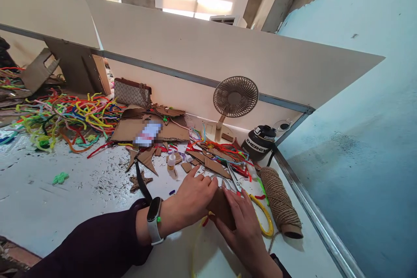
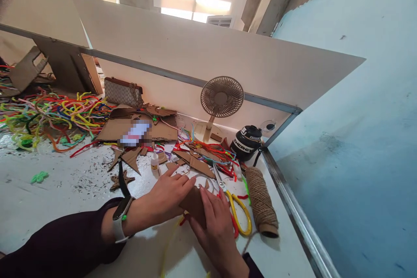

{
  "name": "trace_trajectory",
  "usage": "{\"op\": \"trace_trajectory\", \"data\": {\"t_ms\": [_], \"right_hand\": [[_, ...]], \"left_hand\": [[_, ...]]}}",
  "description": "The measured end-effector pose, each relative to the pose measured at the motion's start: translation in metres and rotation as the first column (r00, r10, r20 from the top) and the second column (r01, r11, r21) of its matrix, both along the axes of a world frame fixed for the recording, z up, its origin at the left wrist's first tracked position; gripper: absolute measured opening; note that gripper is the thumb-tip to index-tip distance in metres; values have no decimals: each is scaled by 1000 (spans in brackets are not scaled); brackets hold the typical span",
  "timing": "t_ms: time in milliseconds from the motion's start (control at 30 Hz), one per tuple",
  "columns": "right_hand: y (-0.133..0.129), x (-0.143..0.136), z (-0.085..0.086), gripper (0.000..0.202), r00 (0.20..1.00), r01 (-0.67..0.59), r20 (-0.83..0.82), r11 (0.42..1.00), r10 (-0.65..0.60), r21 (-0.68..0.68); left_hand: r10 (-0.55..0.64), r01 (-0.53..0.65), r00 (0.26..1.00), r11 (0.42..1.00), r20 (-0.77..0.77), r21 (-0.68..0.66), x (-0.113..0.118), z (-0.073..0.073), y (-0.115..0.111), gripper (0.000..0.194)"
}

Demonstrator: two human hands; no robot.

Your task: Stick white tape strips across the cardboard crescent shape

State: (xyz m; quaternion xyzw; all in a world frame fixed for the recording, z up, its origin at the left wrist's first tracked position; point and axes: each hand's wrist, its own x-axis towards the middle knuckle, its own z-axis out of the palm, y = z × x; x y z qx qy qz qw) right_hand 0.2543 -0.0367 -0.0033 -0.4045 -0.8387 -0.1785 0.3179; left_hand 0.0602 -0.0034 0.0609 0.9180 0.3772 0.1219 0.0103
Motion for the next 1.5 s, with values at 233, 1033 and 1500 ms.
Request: {"op": "trace_trajectory", "data": {"t_ms": [233, 1033, 1500], "right_hand": [[3, 2, 2, 71, 1000, -13, -6, 998, 13, 64], [4, 5, 10, 58, 999, 13, 32, 996, -16, 89], [3, 4, 0, 61, 998, 53, 29, 997, -55, 59]], "left_hand": [[-60, 58, 998, 996, 31, 65, -3, 0, -4, 78], [-26, 26, 999, 999, -23, -22, -5, 7, -3, 93], [-26, 26, 1000, 999, -13, -26, -4, 2, 0, 53]]}}
